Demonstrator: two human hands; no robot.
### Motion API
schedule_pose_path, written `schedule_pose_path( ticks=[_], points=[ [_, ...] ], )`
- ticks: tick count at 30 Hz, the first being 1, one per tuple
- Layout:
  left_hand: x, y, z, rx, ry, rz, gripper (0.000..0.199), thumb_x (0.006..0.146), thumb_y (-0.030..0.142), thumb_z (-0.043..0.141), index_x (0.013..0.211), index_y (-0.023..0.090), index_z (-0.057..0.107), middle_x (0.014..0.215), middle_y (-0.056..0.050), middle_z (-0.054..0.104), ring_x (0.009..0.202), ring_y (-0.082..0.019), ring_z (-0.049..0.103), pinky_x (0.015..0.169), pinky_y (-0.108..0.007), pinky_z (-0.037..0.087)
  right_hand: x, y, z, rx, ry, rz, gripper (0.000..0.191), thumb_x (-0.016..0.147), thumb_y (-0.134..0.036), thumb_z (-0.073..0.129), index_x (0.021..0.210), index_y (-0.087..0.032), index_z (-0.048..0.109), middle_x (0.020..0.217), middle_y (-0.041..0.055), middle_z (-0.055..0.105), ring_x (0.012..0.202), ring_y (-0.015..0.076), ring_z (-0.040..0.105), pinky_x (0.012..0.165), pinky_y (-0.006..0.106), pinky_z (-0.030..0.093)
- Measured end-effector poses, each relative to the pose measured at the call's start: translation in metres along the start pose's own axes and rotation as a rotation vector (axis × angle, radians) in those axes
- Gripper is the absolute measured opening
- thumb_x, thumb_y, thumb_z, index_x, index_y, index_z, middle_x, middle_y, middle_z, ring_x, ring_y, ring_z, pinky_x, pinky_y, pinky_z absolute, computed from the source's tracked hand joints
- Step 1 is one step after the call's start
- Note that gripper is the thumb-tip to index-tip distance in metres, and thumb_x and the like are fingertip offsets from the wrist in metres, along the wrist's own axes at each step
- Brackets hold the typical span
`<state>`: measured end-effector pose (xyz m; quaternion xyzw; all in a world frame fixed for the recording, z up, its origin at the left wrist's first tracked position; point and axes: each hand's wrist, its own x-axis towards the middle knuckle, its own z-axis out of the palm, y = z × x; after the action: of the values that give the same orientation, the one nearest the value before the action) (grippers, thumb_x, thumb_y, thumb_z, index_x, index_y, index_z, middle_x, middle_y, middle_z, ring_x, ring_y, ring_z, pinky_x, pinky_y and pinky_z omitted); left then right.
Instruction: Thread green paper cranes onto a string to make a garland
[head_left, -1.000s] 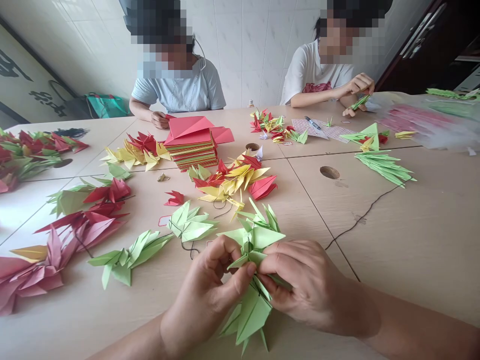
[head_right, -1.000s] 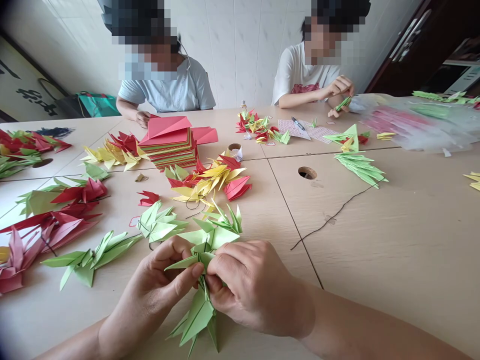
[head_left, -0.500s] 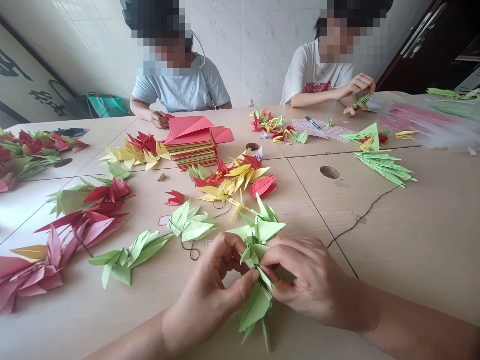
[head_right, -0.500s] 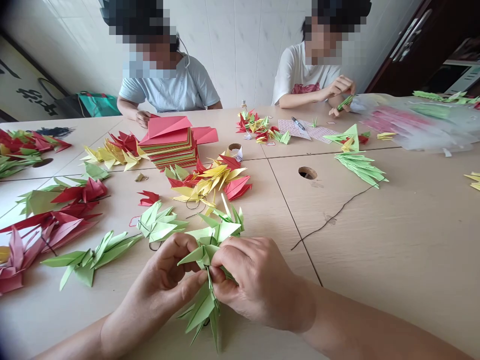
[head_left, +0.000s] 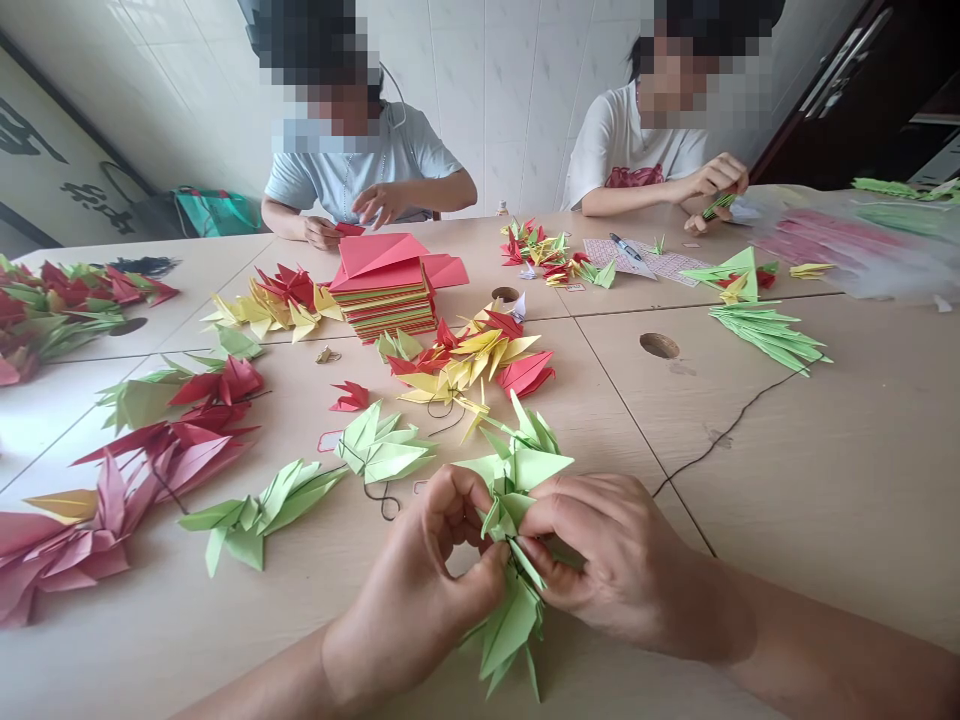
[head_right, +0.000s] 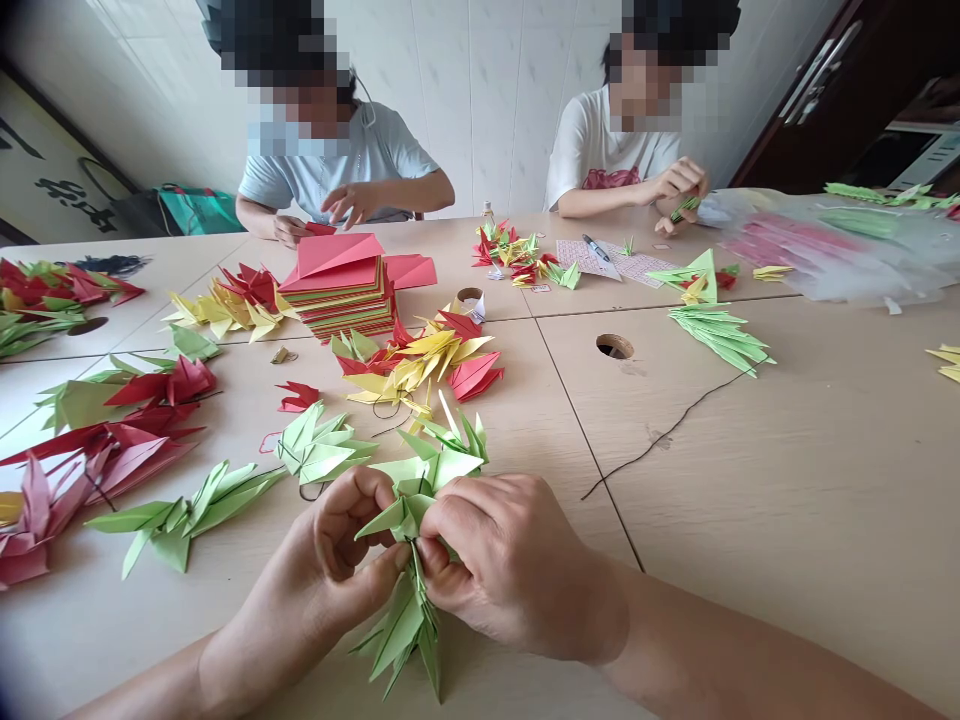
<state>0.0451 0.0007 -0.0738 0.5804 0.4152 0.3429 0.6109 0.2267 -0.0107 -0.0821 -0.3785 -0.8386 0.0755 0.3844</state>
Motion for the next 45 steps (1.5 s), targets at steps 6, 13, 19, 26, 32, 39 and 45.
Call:
schedule_pose_path(
  ticks=[6, 13, 19, 26, 32, 39, 45],
  points=[
    [0.0003, -0.0022, -0.0022, -0.052, -0.039, -0.006, 0.02, 0.08, 0.006, 0.059, 0.083, 0.021, 0.047, 0.075, 0.006, 0.048, 0.066, -0.008, 0.047, 0.06, -0.019, 0.04, 0.0004, 0.0002, -0.0003, -0.002, 0.013, 0.008, 0.016, 0.084, -0.011, 0.05, 0.07, -0.017, 0.054, 0.061, -0.0016, 0.056, 0.052, 0.0107, 0.048, 0.051, 0.024, 0.036],
    [0.0008, -0.0031, -0.0017, -0.091, -0.051, 0.005, 0.016, 0.083, 0.01, 0.06, 0.082, 0.02, 0.047, 0.074, 0.005, 0.048, 0.068, -0.008, 0.048, 0.062, -0.02, 0.04, 0.0004, 0.002, 0.0007, 0.018, 0.018, 0.001, 0.014, 0.082, -0.009, 0.051, 0.071, -0.018, 0.053, 0.061, -0.0024, 0.054, 0.052, 0.0103, 0.046, 0.051, 0.024, 0.035],
    [0.0003, -0.0014, -0.0017, -0.098, -0.054, -0.001, 0.016, 0.083, 0.012, 0.061, 0.082, 0.021, 0.047, 0.072, 0.005, 0.048, 0.066, -0.009, 0.046, 0.061, -0.019, 0.04, 0.0006, 0.0013, 0.0001, 0.03, 0.012, 0.003, 0.014, 0.081, -0.008, 0.051, 0.072, -0.018, 0.053, 0.061, -0.0022, 0.055, 0.053, 0.0106, 0.047, 0.051, 0.024, 0.036],
    [0.0001, -0.0025, -0.003, -0.114, -0.046, -0.042, 0.028, 0.084, 0.034, 0.068, 0.076, 0.019, 0.046, 0.068, 0.004, 0.048, 0.063, -0.01, 0.044, 0.059, -0.022, 0.039, 0.0004, -0.0007, 0.0003, -0.014, -0.016, -0.047, 0.02, 0.089, -0.014, 0.051, 0.069, -0.018, 0.054, 0.06, -0.0015, 0.053, 0.054, 0.0117, 0.047, 0.053, 0.026, 0.035],
    [0.0019, -0.0018, -0.0002, -0.171, -0.048, -0.052, 0.031, 0.084, 0.036, 0.068, 0.074, 0.02, 0.043, 0.064, 0.006, 0.046, 0.059, -0.009, 0.04, 0.055, -0.02, 0.037, 0.001, -0.0015, 0.0019, -0.012, -0.017, -0.053, 0.02, 0.087, -0.013, 0.051, 0.068, -0.017, 0.055, 0.06, -0.0021, 0.052, 0.054, 0.0114, 0.044, 0.051, 0.027, 0.033],
    [0.0014, -0.0016, -0.0029, -0.115, -0.055, -0.013, 0.021, 0.084, 0.028, 0.066, 0.081, 0.02, 0.047, 0.074, 0.004, 0.048, 0.067, -0.01, 0.045, 0.063, -0.022, 0.042, 0.0005, -0.0003, -0.0007, 0.036, 0.003, 0.011, 0.015, 0.086, -0.012, 0.05, 0.073, -0.018, 0.052, 0.062, -0.0021, 0.054, 0.052, 0.0106, 0.047, 0.05, 0.024, 0.036],
    [0.0013, -0.007, -0.0035, -0.096, -0.054, 0.034, 0.018, 0.082, 0.014, 0.064, 0.084, 0.022, 0.048, 0.079, 0.005, 0.048, 0.069, -0.009, 0.05, 0.065, -0.02, 0.044, 0.001, 0.0009, -0.0014, 0.054, -0.008, 0.032, 0.012, 0.082, -0.007, 0.05, 0.076, -0.018, 0.051, 0.065, -0.0006, 0.057, 0.055, 0.0112, 0.051, 0.052, 0.024, 0.039]
  ],
)
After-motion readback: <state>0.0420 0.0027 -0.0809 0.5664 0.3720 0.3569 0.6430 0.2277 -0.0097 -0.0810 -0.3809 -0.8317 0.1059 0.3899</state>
